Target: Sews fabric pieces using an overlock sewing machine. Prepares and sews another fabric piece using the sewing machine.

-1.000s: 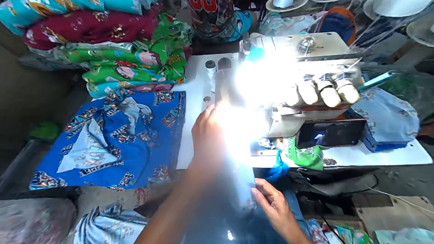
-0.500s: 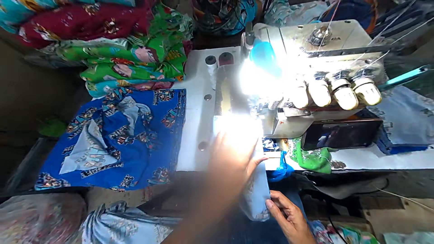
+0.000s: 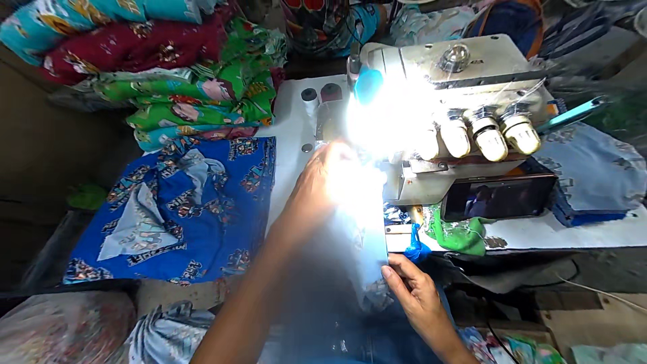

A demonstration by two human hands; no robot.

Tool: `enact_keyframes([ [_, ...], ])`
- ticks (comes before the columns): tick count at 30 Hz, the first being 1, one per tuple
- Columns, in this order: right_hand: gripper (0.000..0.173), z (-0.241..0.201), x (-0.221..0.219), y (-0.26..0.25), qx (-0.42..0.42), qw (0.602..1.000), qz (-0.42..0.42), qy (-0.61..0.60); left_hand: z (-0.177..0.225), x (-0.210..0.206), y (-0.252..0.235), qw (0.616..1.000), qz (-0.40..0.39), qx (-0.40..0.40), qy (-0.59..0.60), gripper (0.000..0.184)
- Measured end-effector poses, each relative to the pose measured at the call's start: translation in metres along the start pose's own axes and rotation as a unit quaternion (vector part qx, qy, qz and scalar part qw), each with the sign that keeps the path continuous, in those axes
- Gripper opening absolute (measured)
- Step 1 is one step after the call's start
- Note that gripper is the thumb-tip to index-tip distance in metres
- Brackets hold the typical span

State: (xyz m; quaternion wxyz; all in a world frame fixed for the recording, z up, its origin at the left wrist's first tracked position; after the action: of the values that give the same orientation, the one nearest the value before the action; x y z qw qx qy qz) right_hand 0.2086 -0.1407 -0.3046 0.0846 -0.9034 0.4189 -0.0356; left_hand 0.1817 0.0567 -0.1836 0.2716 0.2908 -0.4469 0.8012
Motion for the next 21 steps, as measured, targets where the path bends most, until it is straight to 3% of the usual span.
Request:
enact_keyframes([
  [5,0.026,-0.017,-0.009,-0.041,0.036,0.999,0.017,0.009,-0.031,-0.018,-0.048,0.998,-0.042,0.003,-0.041,0.038],
  [7,0.025,-0.022,-0.013,-0.055,0.043,0.999,0.018,0.013,-0.038,-0.019,-0.062,0.999,-0.02,-0.003,-0.044,0.044],
  [11,0.023,-0.025,-0.021,-0.066,0.051,0.998,0.024,0.015,-0.069,-0.004,-0.072,0.99,0.078,0.115,0.016,0.049],
  [13,0.023,-0.024,-0.025,-0.059,0.044,0.999,0.003,0.015,-0.081,0.005,-0.039,0.966,0.127,0.203,0.102,0.063],
  [16,0.027,-0.015,-0.027,-0.038,0.043,0.997,-0.052,0.03,-0.068,0.004,0.065,0.924,0.07,0.325,0.189,0.071],
  [18,0.028,-0.008,-0.026,-0.024,0.061,0.994,-0.067,0.053,-0.056,0.001,0.127,0.924,0.044,0.345,0.162,0.063],
  [21,0.027,0.0,-0.024,-0.007,0.072,0.991,-0.087,0.076,-0.042,0.008,0.187,0.901,0.019,0.371,0.225,0.028],
])
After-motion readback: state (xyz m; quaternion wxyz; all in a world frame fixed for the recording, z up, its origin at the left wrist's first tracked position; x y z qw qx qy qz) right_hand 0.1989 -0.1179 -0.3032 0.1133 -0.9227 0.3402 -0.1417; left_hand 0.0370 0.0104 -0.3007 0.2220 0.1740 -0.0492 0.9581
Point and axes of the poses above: each hand's wrist, its own y-axis away from the middle knuckle, its own x-axis out of the back of the hand, z = x × y, the point moved 9 cm from there along -y, towards the middle knuckle, and after that the axes turned 14 degrees about z, right-handed, at the moved point
